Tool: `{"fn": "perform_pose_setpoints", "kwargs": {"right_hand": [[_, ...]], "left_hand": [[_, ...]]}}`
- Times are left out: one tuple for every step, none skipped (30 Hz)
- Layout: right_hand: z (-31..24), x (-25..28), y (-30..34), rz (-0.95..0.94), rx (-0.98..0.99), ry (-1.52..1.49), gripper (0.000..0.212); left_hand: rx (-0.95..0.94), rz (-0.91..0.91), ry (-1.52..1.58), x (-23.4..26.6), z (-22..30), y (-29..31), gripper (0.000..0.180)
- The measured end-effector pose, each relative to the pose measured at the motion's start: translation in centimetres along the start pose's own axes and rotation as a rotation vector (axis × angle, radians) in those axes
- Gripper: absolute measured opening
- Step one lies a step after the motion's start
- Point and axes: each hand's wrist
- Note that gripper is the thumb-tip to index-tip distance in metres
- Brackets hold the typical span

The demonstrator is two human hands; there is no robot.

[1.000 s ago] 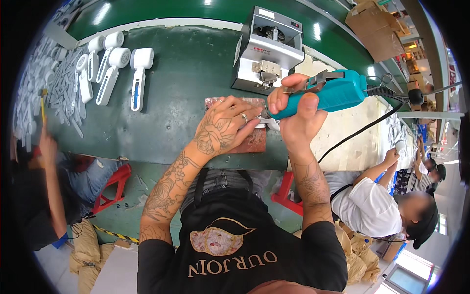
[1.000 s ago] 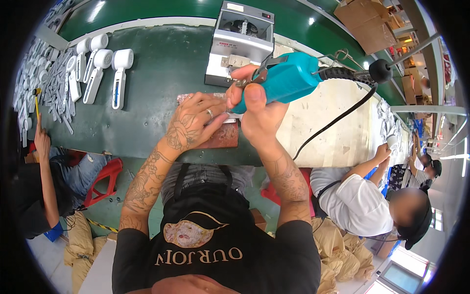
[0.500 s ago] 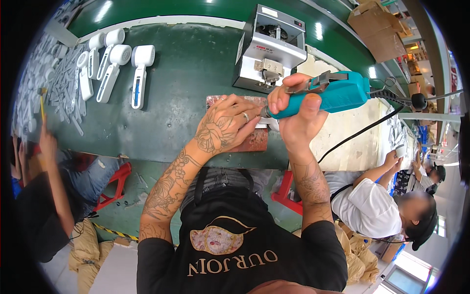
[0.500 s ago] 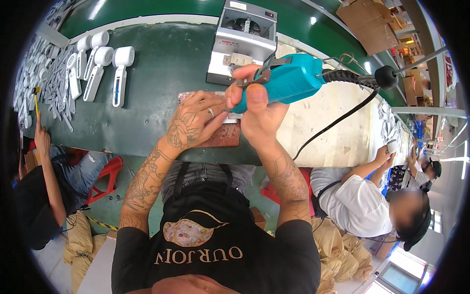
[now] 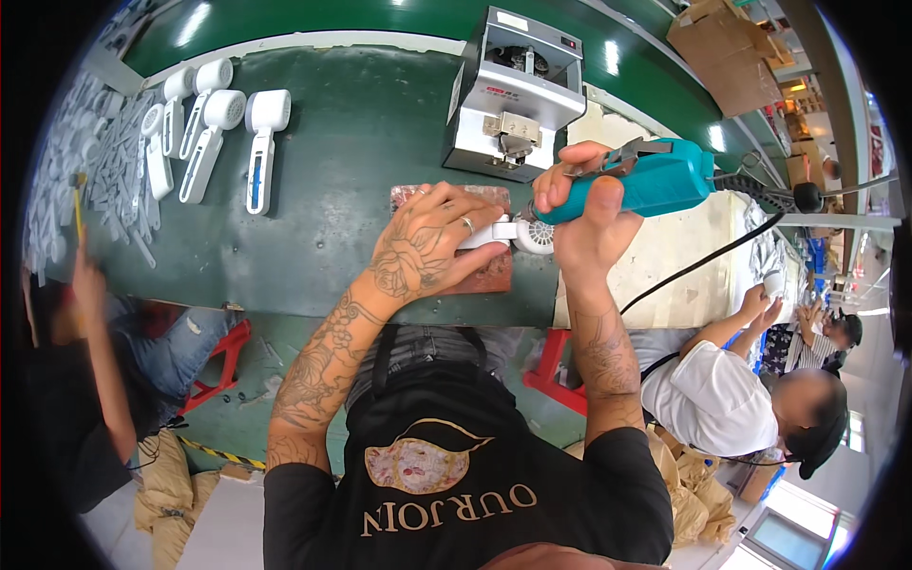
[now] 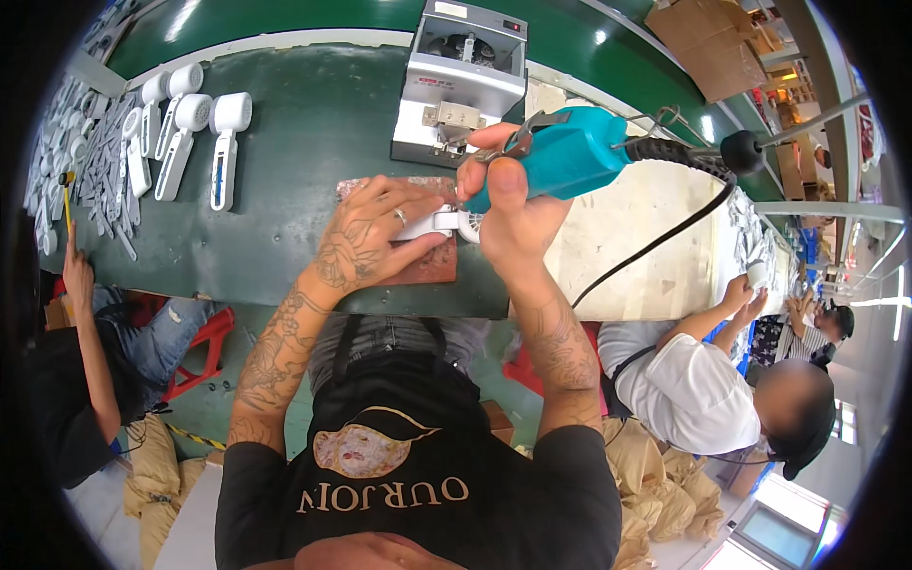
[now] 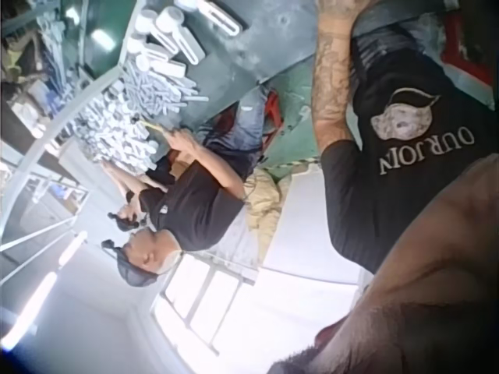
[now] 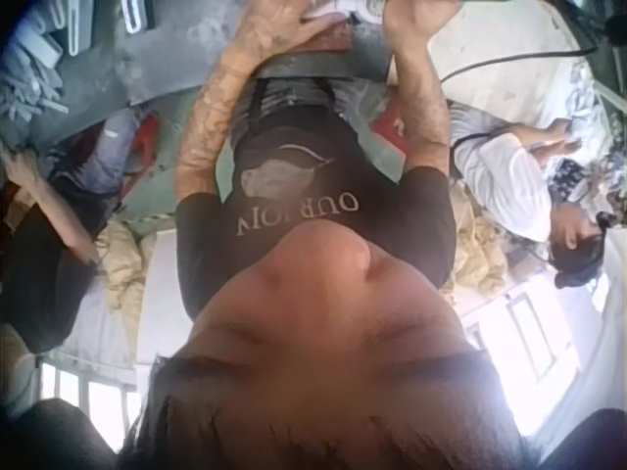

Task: Assembling small white plastic components onto larger white housings using a handheld electric tool at a factory assembly line.

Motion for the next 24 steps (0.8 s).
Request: {"fn": "perform_pose_setpoints", "kwargs": {"right_hand": [[0.2,0.1,0.0,0.006,-0.006,-0.021,0.067],[0.2,0.0,0.1,0.006,-0.007,-0.021,0.067],[0.3,-0.1,0.2,-0.011,0.005,-0.018,0.066],[0.3,-0.2,0.2,-0.027,0.017,-0.015,0.065],[0.3,-0.2,0.3,-0.024,0.016,-0.013,0.065],[0.4,-0.2,0.3,-0.023,0.011,-0.014,0.065],[0.4,-0.2,0.3,-0.021,0.005,-0.014,0.064],[0.5,-0.2,0.3,-0.022,0.004,-0.016,0.064],[0.7,-0.3,0.3,-0.022,-0.006,-0.026,0.064],[0.8,-0.3,0.3,-0.022,-0.018,-0.036,0.063],[0.9,-0.3,0.3,-0.021,-0.019,-0.036,0.063],[1.1,-0.3,0.3,-0.022,-0.026,-0.044,0.062],[1.3,-0.2,0.3,-0.023,-0.034,-0.051,0.062],[1.4,-0.3,0.4,-0.023,-0.037,-0.051,0.062],[1.6,-0.4,0.5,-0.028,-0.052,-0.070,0.058],[1.8,-0.4,0.6,-0.034,-0.067,-0.089,0.055],[1.8,-0.5,0.7,-0.031,-0.074,-0.088,0.055],[1.8,-0.6,0.7,-0.041,-0.064,-0.080,0.052],[1.8,-0.7,0.7,-0.050,-0.053,-0.072,0.048],[1.8,-0.7,0.7,-0.044,-0.061,-0.068,0.048],[1.8,-0.7,0.6,-0.045,-0.054,-0.062,0.046],[1.9,-0.7,0.7,-0.047,-0.046,-0.057,0.044],[2.0,-0.8,0.6,-0.047,-0.050,-0.056,0.044],[2.1,-0.8,0.6,-0.036,-0.073,-0.070,0.044]], "left_hand": [[0.011,-0.006,0.002,0.0,0.0,0.0,0.037],[0.023,-0.012,0.005,0.0,0.0,0.1,0.037],[0.024,-0.012,0.005,0.0,0.0,0.1,0.037],[0.028,-0.016,0.002,0.0,-0.1,0.1,0.037],[0.029,-0.021,0.001,0.0,-0.1,0.1,0.037],[0.028,-0.023,0.002,0.0,0.0,0.0,0.037],[0.030,-0.027,0.000,-0.1,0.0,0.0,0.038],[0.034,-0.028,-0.005,0.0,0.0,0.0,0.038],[0.036,-0.028,-0.006,0.0,0.0,0.0,0.038],[0.025,-0.021,-0.013,-0.1,0.0,0.1,0.038],[0.013,-0.016,-0.019,-0.1,0.0,0.1,0.038],[0.014,-0.017,-0.018,-0.2,-0.1,0.1,0.038],[0.019,-0.029,-0.011,-0.2,-0.1,0.0,0.039],[0.026,-0.040,-0.005,-0.2,-0.1,0.0,0.039],[0.029,-0.042,-0.004,-0.2,-0.1,0.0,0.039],[0.015,-0.033,-0.004,-0.2,-0.1,-0.1,0.039],[0.002,-0.026,-0.003,-0.3,-0.2,0.0,0.038],[0.007,-0.031,0.002,-0.2,-0.2,-0.1,0.038],[0.008,-0.042,-0.043,-0.1,0.0,-0.2,0.038],[0.006,-0.056,-0.086,-0.1,0.1,-0.3,0.038],[0.007,-0.064,-0.077,-0.1,0.2,-0.4,0.038],[-0.004,-0.065,-0.105,0.0,0.3,-0.6,0.037],[-0.013,-0.062,-0.138,0.0,0.3,-0.6,0.037],[-0.011,-0.063,-0.136,0.0,0.3,-0.6,0.037]]}}
Point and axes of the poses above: each hand's wrist, its own y-axis away from the middle knuckle, its own x-axis out of the back of the hand, z = x × y, and after that the axes turned 13 degrees about y, right-handed
